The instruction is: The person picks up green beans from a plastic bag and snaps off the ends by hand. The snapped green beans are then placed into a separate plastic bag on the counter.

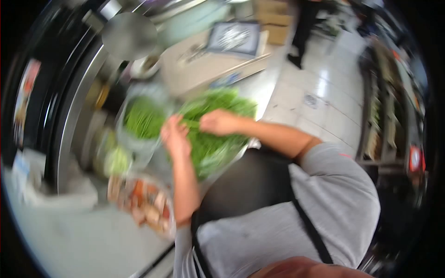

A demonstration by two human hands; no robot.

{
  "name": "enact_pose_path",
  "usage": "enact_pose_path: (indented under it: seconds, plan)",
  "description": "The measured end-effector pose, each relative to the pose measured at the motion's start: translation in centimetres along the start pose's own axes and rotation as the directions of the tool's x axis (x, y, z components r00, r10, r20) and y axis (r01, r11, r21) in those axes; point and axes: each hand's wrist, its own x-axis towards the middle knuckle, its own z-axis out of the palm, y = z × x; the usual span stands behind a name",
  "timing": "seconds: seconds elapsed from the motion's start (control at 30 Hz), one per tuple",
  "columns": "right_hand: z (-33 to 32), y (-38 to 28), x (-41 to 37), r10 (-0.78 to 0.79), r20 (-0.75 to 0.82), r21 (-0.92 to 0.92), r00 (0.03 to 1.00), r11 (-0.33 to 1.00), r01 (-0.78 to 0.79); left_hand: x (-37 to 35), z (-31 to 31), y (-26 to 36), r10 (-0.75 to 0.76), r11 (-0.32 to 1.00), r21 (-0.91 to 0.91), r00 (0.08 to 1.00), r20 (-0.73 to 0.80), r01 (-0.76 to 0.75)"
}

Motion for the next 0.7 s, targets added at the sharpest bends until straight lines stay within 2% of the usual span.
enact_pose_path:
  seconds: [0.03,0.07,0.1,0.13,0.2,0.3,0.37,0.4,0.43,0.47,0.5,0.53,0.57,0.6,0.63,0.67,0.7]
  plan:
    - [1.0,0.7,0.2,0.086,-0.121,-0.054,0.989,0.994,-0.093,0.0,-0.1,0.0,0.005,0.999,0.042,1.000,0.022,-0.006]
    - [1.1,1.4,0.6,0.120,-0.166,-0.059,0.979,0.990,-0.132,-0.5,0.5,0.4,0.009,0.999,0.044,0.999,0.036,-0.010]
    - [-0.2,0.2,0.5,0.192,-0.219,-0.010,0.957,0.980,-0.199,-0.9,1.1,0.8,0.047,0.988,0.143,0.998,0.048,-0.054]
    - [0.5,1.6,0.9,0.104,-0.359,-0.031,0.927,0.992,-0.123,-1.4,1.5,0.4,0.118,0.986,0.110,0.992,0.041,-0.122]
    - [-0.9,-0.2,0.6,0.298,-0.337,-0.044,0.893,0.943,-0.331,-2.2,2.5,-0.3,0.194,0.961,0.172,0.971,0.138,-0.216]
    - [-0.6,0.9,1.2,0.266,-0.258,-0.332,0.929,0.878,-0.344,-2.6,2.5,-0.6,0.310,0.877,0.305,0.922,0.231,-0.371]
    - [-0.8,1.6,0.4,0.340,-0.181,-0.487,0.923,0.785,-0.384,-2.9,2.5,-0.4,0.378,0.804,0.344,0.863,0.335,-0.485]
    - [-0.6,1.8,0.0,0.375,-0.136,-0.559,0.917,0.735,-0.383,-2.8,2.5,-0.3,0.377,0.823,0.299,0.858,0.350,-0.483]
    - [0.4,2.4,-0.7,0.275,-0.211,-0.566,0.938,0.748,-0.347,-2.6,2.7,-0.1,0.379,0.838,0.261,0.855,0.353,-0.480]
    - [0.7,2.2,-1.0,0.298,-0.207,-0.612,0.932,0.704,-0.360,-2.3,2.6,0.3,0.383,0.848,0.236,0.857,0.344,-0.474]
    - [0.7,1.7,-1.3,0.310,-0.187,-0.652,0.932,0.670,-0.354,-2.0,2.3,0.3,0.332,0.883,0.234,0.895,0.299,-0.406]
    - [0.5,1.6,-1.7,0.297,-0.122,-0.650,0.947,0.697,-0.303,-1.4,2.0,0.2,0.284,0.911,0.235,0.929,0.238,-0.338]
    - [1.4,2.8,-1.7,0.262,-0.204,-0.572,0.943,0.750,-0.332,-1.4,2.3,0.2,0.255,0.933,0.226,0.957,0.138,-0.281]
    - [1.5,2.8,-1.9,0.199,-0.238,-0.582,0.951,0.755,-0.304,-1.0,1.9,0.1,0.199,0.971,0.108,0.970,0.137,-0.214]
    - [1.6,3.4,-2.1,0.130,-0.196,-0.624,0.972,0.748,-0.226,-0.6,1.6,0.0,0.158,0.987,0.019,0.983,0.091,-0.160]
    - [1.4,3.4,-1.9,0.142,-0.154,-0.651,0.978,0.730,-0.208,0.5,0.3,-0.7,0.146,0.988,-0.071,0.979,0.139,-0.137]
    - [1.5,3.6,-2.0,0.105,-0.165,-0.690,0.981,0.699,-0.191,0.7,-0.5,-0.6,0.059,0.991,-0.130,0.993,0.106,-0.045]
